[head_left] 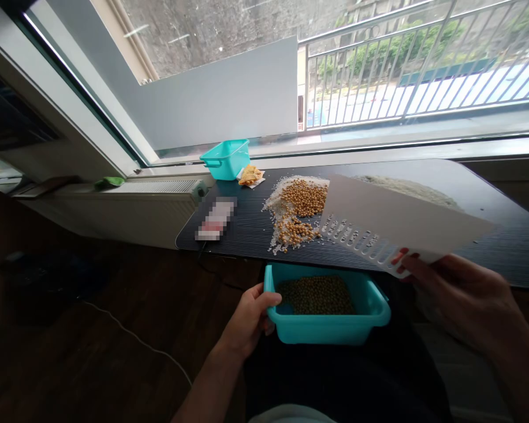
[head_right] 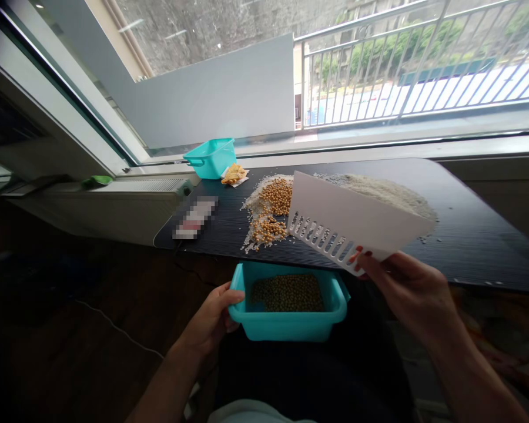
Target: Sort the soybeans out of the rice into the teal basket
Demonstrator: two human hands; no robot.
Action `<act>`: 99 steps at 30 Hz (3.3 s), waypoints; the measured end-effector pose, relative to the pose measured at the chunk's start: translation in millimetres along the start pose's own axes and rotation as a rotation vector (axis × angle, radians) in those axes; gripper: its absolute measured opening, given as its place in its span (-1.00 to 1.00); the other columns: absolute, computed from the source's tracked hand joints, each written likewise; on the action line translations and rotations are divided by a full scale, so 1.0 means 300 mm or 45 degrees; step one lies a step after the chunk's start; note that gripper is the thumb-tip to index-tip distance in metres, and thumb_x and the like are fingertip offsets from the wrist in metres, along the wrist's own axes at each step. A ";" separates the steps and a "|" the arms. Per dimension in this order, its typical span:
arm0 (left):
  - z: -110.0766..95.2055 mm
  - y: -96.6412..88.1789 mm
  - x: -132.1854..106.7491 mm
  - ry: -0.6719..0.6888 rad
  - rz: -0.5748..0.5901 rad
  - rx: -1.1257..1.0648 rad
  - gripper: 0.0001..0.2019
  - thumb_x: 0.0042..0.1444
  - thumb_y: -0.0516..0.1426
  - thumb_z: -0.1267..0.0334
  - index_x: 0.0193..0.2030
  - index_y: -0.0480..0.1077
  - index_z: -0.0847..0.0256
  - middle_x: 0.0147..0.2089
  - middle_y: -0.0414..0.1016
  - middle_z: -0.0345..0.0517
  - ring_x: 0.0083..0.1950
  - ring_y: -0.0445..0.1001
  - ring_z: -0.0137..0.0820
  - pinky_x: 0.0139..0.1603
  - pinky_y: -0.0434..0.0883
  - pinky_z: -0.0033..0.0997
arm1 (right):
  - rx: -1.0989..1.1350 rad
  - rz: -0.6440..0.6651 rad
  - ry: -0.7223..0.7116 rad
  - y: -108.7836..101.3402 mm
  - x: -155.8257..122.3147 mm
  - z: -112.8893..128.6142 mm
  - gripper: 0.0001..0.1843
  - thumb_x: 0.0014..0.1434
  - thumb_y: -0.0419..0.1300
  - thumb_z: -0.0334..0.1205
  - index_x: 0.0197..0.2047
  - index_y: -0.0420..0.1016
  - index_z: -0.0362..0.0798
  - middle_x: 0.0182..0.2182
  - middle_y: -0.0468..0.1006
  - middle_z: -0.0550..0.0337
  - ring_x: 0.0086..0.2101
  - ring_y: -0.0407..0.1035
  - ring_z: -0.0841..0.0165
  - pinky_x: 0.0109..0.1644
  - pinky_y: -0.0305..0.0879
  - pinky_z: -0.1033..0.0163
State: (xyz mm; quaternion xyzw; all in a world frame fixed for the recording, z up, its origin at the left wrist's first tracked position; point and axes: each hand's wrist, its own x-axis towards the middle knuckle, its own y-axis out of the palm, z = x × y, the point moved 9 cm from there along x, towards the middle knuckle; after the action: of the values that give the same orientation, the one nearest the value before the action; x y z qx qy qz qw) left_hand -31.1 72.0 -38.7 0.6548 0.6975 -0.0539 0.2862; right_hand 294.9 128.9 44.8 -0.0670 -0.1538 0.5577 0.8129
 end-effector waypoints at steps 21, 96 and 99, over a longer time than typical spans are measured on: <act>0.015 0.035 0.013 -0.005 0.015 -0.012 -0.72 -0.23 0.33 0.16 -0.49 0.33 0.21 -0.73 0.17 -0.43 -0.73 0.06 -0.63 -0.70 0.01 -0.59 | -0.048 -0.045 0.019 0.009 0.056 -0.006 -0.64 -0.13 0.39 0.07 -0.33 0.69 -0.01 -0.47 0.68 0.15 -0.42 0.54 0.22 -0.26 0.47 0.15; 0.013 0.049 0.019 -0.006 0.039 -0.006 -0.69 -0.23 0.35 0.13 -0.50 0.31 0.19 -0.73 0.14 -0.45 -0.73 0.03 -0.63 -0.71 -0.01 -0.57 | -0.048 0.258 -0.054 0.128 0.017 0.093 -0.54 -0.18 0.38 0.25 -0.44 0.66 0.01 -0.54 0.64 0.15 -0.49 0.51 0.23 -0.36 0.50 0.13; 0.010 0.050 0.019 -0.011 0.030 -0.002 -0.70 -0.24 0.35 0.14 -0.50 0.32 0.20 -0.74 0.15 -0.44 -0.73 0.03 -0.63 -0.71 -0.01 -0.57 | -0.024 0.261 0.000 0.109 0.008 0.082 -0.57 -0.22 0.40 0.19 -0.42 0.70 0.00 -0.52 0.67 0.13 -0.47 0.53 0.21 -0.35 0.51 0.13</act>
State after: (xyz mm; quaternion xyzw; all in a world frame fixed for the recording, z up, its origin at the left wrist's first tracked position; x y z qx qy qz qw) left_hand -15.9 77.6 -39.4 0.6625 0.6885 -0.0527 0.2905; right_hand 258.7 141.7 59.2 -0.0899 -0.1513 0.6365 0.7509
